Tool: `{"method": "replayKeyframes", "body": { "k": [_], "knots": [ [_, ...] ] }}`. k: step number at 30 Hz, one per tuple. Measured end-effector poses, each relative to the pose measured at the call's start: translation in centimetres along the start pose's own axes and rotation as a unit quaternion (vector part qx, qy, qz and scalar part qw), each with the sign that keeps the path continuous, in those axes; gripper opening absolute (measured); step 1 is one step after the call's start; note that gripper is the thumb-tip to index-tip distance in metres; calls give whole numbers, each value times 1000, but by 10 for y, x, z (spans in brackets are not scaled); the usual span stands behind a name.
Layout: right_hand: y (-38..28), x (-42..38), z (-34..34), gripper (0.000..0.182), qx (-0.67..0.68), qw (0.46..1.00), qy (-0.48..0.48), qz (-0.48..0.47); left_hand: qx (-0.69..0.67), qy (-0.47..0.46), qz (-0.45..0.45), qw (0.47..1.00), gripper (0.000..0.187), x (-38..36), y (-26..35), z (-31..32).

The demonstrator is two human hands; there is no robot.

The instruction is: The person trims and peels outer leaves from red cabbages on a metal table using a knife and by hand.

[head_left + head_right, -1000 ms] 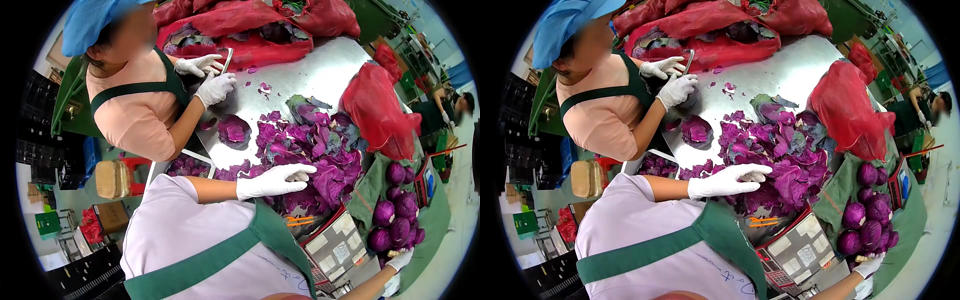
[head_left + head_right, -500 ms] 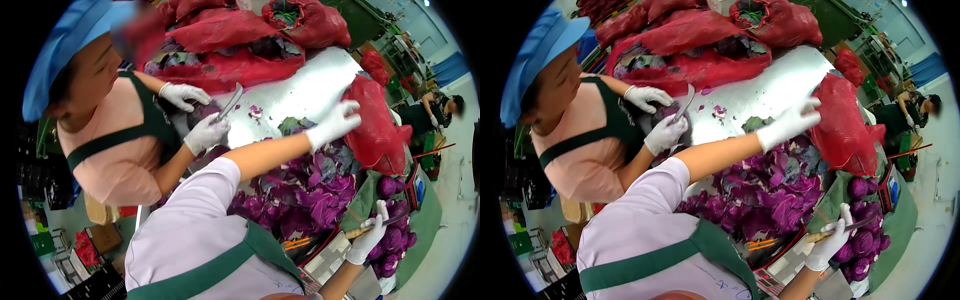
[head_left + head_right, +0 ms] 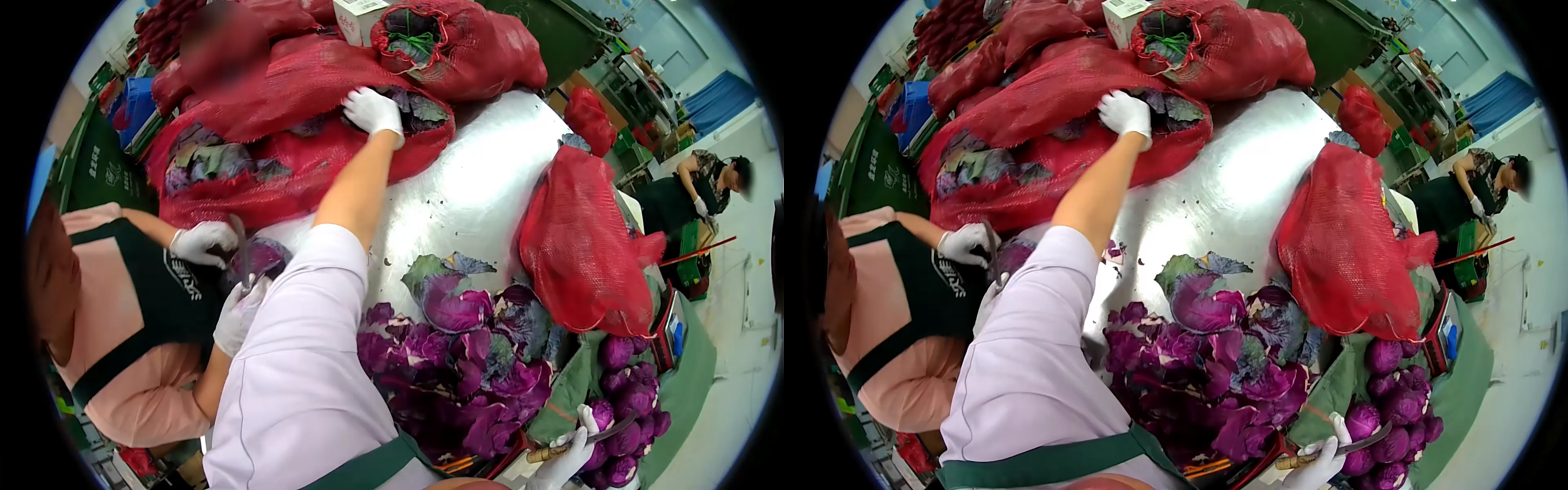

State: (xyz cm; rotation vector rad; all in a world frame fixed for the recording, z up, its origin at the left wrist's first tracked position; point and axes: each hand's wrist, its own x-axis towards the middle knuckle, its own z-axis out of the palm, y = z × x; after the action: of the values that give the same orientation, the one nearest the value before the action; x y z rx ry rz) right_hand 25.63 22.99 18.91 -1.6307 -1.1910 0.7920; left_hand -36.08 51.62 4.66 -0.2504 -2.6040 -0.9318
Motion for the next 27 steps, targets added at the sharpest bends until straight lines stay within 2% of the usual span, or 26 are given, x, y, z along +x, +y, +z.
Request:
{"method": "replayKeyframes", "body": {
  "k": [1, 2, 3, 5, 6, 7, 9, 10, 11, 12, 13, 15, 17, 19, 21, 23, 24, 25, 26, 27],
  "knots": [
    [-10, 1, 6, 36, -16, 997, -9, 71, 53, 22, 78, 995, 29, 15, -11, 11],
    [-14, 3, 12, 39, -33, 989, -20, 143, 54, -14, 126, 990, 28, 31, -19, 19],
    [-7, 7, 18, 39, -33, 988, -20, 148, 55, -49, 172, 982, 30, 46, -24, 26],
    [11, 14, 31, 33, -20, 997, -3, 81, -21, 25, 251, 967, 41, 68, -36, 67],
    [17, 17, 33, 32, 2, 997, -15, 81, 12, -95, 225, 970, 49, 72, -33, 59],
    [21, 19, 37, 32, -2, 996, -18, 84, 17, -99, 223, 970, 49, 67, -32, 51],
    [23, 21, 43, 33, -15, 997, -22, 68, 81, -134, 217, 964, 61, 46, -30, 38],
    [21, 22, 47, 33, -15, 997, -29, 69, 92, 105, 301, 943, 72, 38, -45, 67],
    [18, 24, 51, 33, -5, 998, -27, 57, 70, -18, 260, 963, 68, 32, -46, 60],
    [13, 22, 52, 33, -1, 998, -37, 49, 58, -124, 201, 970, 55, 15, -31, 9],
    [10, 20, 53, 34, 3, 998, -54, 43, 73, -115, 155, 978, 42, 4, -30, -2],
    [5, 18, 51, 35, 20, 997, -62, 38, 129, -15, 148, 980, 63, 0, -52, 63],
    [-25, 7, 57, 40, -34, 996, -44, 65, 143, 43, 151, 977, 82, -24, -52, 49],
    [-33, 1, 54, 38, -75, 996, -36, 35, 60, -105, 112, 986, 89, -26, -41, 4],
    [-33, -1, 47, 38, -89, 994, -43, 35, -19, -47, 107, 993, 63, -11, -43, 24],
    [-31, 0, 38, 38, -102, 993, -41, 40, -31, -77, -4, 997, 53, 14, -42, 35],
    [-29, 0, 35, 39, -105, 993, -38, 44, -101, 157, 13, 982, 42, 14, -42, 43],
    [-27, 3, 33, 39, -108, 992, -38, 48, -115, 160, -15, 980, 45, 25, -44, 45],
    [-25, 6, 33, 39, -110, 992, -40, 52, -127, 103, -40, 986, 49, 35, -47, 46],
    [-23, 9, 33, 39, -112, 991, -41, 55, -136, -6, -69, 988, 54, 44, -51, 46]
  ]
}}
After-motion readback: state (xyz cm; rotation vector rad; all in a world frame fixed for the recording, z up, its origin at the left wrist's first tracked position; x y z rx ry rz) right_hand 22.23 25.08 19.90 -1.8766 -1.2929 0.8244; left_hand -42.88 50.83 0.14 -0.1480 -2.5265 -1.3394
